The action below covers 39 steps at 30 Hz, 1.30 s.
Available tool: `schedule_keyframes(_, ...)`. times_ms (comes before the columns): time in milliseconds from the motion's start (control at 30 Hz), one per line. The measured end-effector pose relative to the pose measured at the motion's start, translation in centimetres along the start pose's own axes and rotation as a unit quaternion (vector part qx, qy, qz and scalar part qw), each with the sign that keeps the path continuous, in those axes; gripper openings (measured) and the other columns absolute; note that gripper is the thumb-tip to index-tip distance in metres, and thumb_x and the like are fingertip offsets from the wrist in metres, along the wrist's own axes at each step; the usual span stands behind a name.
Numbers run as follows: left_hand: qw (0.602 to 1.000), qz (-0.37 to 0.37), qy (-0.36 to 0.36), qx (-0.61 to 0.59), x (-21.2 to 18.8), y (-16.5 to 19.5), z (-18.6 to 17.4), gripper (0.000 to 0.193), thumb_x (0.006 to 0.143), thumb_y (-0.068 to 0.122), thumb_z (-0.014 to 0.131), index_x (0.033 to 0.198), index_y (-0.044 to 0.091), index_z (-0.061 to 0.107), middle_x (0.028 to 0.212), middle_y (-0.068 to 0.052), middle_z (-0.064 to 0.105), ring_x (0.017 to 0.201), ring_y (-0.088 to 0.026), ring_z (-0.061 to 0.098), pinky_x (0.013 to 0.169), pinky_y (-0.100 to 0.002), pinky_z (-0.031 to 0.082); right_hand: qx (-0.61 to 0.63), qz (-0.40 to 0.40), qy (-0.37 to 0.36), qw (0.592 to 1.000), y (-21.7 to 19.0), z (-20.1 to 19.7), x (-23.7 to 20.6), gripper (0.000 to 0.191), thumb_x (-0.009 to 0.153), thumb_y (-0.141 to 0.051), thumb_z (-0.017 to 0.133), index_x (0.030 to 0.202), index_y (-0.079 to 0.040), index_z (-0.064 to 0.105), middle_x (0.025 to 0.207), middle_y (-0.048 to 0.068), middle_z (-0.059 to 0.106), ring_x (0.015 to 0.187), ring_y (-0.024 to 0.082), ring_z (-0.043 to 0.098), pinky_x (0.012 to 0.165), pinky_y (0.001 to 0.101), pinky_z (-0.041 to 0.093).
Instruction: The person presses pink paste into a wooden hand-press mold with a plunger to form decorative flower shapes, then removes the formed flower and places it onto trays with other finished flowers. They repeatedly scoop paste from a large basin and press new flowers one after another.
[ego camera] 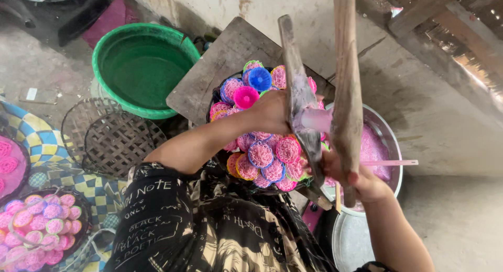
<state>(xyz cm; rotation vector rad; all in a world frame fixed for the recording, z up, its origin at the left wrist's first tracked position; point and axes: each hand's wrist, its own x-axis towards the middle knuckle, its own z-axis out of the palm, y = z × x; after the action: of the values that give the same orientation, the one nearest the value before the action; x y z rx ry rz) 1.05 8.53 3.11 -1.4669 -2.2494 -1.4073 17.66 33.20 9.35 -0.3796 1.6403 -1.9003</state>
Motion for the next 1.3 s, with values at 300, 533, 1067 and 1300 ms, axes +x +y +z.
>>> schedule_keyframes(300,0.687,0.194,-0.063,-0.697,11.4,3.2,-5.6,0.092,0.091,0.017,0.078,0.166,0.01,0.024,0.167,-0.01,0.03,0.153,-0.03,0.037,0.124,-0.048,0.04,0.12,0.007,-0.251,0.961,6.0,-6.9,-7.1,0.148,0.058,-0.091,0.066,0.155,0.014,0.03,0.14,0.029,0.055,0.127,0.034,0.06,0.101,0.0479,0.057)
schedule_keyframes(533,0.655,0.13,-0.033,-0.743,14.5,-4.1,-2.2,0.065,0.106,0.03,0.066,0.157,0.005,0.034,0.158,-0.012,0.044,0.149,-0.029,0.044,0.126,-0.047,0.037,0.062,0.155,-0.026,0.986,-1.2,-9.6,-7.0,0.153,0.062,-0.102,0.051,0.162,0.011,0.022,0.136,0.025,0.056,0.114,0.034,0.059,0.095,0.0473,0.049)
schedule_keyframes(1067,0.56,0.035,0.103,-0.821,10.7,-16.1,2.3,0.05,0.11,0.048,0.044,0.133,0.005,0.056,0.132,-0.013,0.068,0.129,-0.032,0.066,0.086,-0.033,0.055,0.059,0.222,0.078,0.97,-2.3,-10.9,-1.8,0.12,0.076,-0.081,0.065,0.158,0.002,0.035,0.133,0.03,0.06,0.116,0.044,0.061,0.097,0.0544,0.048)
schedule_keyframes(1300,0.597,0.059,0.117,-0.791,11.2,-18.3,0.8,0.056,0.107,0.047,0.041,0.126,-0.002,0.061,0.125,-0.013,0.071,0.122,-0.026,0.07,0.086,-0.034,0.059,0.011,0.188,0.137,0.973,-1.8,-11.7,-0.3,0.108,0.081,-0.07,0.071,0.155,0.004,0.043,0.126,0.028,0.063,0.108,0.037,0.063,0.092,0.0501,0.05)
